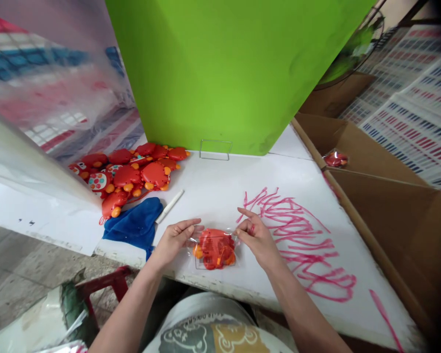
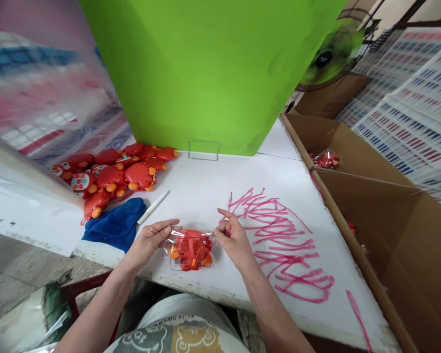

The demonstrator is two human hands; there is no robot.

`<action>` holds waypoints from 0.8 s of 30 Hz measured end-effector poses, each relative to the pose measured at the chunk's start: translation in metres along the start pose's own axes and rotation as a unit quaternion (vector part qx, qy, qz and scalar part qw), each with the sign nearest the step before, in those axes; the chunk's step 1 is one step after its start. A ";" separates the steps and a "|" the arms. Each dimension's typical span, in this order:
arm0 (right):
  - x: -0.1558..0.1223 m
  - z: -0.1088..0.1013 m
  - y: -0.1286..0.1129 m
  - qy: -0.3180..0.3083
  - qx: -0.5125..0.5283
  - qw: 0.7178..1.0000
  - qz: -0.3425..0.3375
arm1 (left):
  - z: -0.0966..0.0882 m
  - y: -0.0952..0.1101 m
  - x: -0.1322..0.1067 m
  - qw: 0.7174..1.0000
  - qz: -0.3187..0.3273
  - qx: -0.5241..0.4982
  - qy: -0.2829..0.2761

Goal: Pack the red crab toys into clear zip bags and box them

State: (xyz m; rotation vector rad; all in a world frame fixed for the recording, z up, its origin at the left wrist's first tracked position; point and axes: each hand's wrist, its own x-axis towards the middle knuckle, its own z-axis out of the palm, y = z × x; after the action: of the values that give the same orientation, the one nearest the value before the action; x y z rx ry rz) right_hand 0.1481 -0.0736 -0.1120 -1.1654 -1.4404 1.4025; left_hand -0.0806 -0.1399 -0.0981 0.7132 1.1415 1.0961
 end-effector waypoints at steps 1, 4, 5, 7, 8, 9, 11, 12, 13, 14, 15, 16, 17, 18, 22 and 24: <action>-0.001 -0.001 0.002 0.002 0.006 1.000 0.002 | -0.001 0.000 0.001 1.000 -0.004 -0.008 -0.007; -0.003 -0.004 0.007 0.003 -0.003 1.000 0.014 | -0.002 0.000 0.002 1.000 -0.006 -0.001 -0.028; -0.004 -0.005 0.008 0.004 -0.008 1.000 0.020 | -0.001 0.000 0.002 0.999 -0.002 0.006 -0.031; -0.005 -0.007 0.008 0.008 -0.014 1.000 0.025 | 0.001 0.002 0.002 0.999 0.013 0.022 -0.030; -0.005 -0.008 0.007 0.006 -0.014 1.000 0.025 | 0.003 0.002 0.001 0.999 0.019 0.028 -0.028; -0.005 -0.009 0.006 0.003 -0.011 1.000 0.024 | 0.004 0.004 0.000 0.999 0.022 0.031 -0.028; -0.004 -0.010 0.003 -0.005 0.013 0.999 0.028 | 0.007 0.007 -0.002 0.998 0.028 0.031 -0.040; -0.003 -0.011 0.002 -0.008 0.033 0.999 0.034 | 0.008 0.009 -0.003 0.998 0.034 0.037 -0.049; -0.002 -0.011 0.001 -0.011 0.052 0.998 0.039 | 0.010 0.011 -0.005 0.996 0.042 0.047 -0.056; -0.002 -0.012 -0.001 -0.017 0.063 0.997 0.043 | 0.012 0.013 -0.006 0.995 0.050 0.061 -0.057; -0.002 -0.012 -0.003 -0.027 0.058 0.997 0.044 | 0.014 0.015 -0.008 0.994 0.058 0.076 -0.053; -0.001 -0.012 -0.005 -0.043 0.037 0.998 0.039 | 0.016 0.016 -0.009 0.993 0.066 0.090 -0.045; -0.001 -0.012 -0.008 -0.064 0.003 0.997 0.031 | 0.018 0.017 -0.010 0.992 0.071 0.101 -0.037; -0.001 -0.011 -0.011 -0.081 -0.036 0.996 0.021 | 0.021 0.018 -0.010 0.991 0.077 0.106 -0.031; 0.000 -0.012 -0.020 -0.089 -0.122 0.988 -0.009 | 0.029 0.018 -0.008 0.989 0.101 0.103 -0.036; 0.001 -0.023 -0.020 -0.063 -0.135 0.989 -0.001 | 0.029 0.017 -0.006 0.987 0.115 0.107 -0.040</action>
State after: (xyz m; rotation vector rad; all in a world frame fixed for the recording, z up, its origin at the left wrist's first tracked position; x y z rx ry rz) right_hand 0.1679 -0.0655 -0.0901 -1.2592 -1.7628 1.3277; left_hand -0.0588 -0.1378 -0.0727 1.0691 1.1382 1.1361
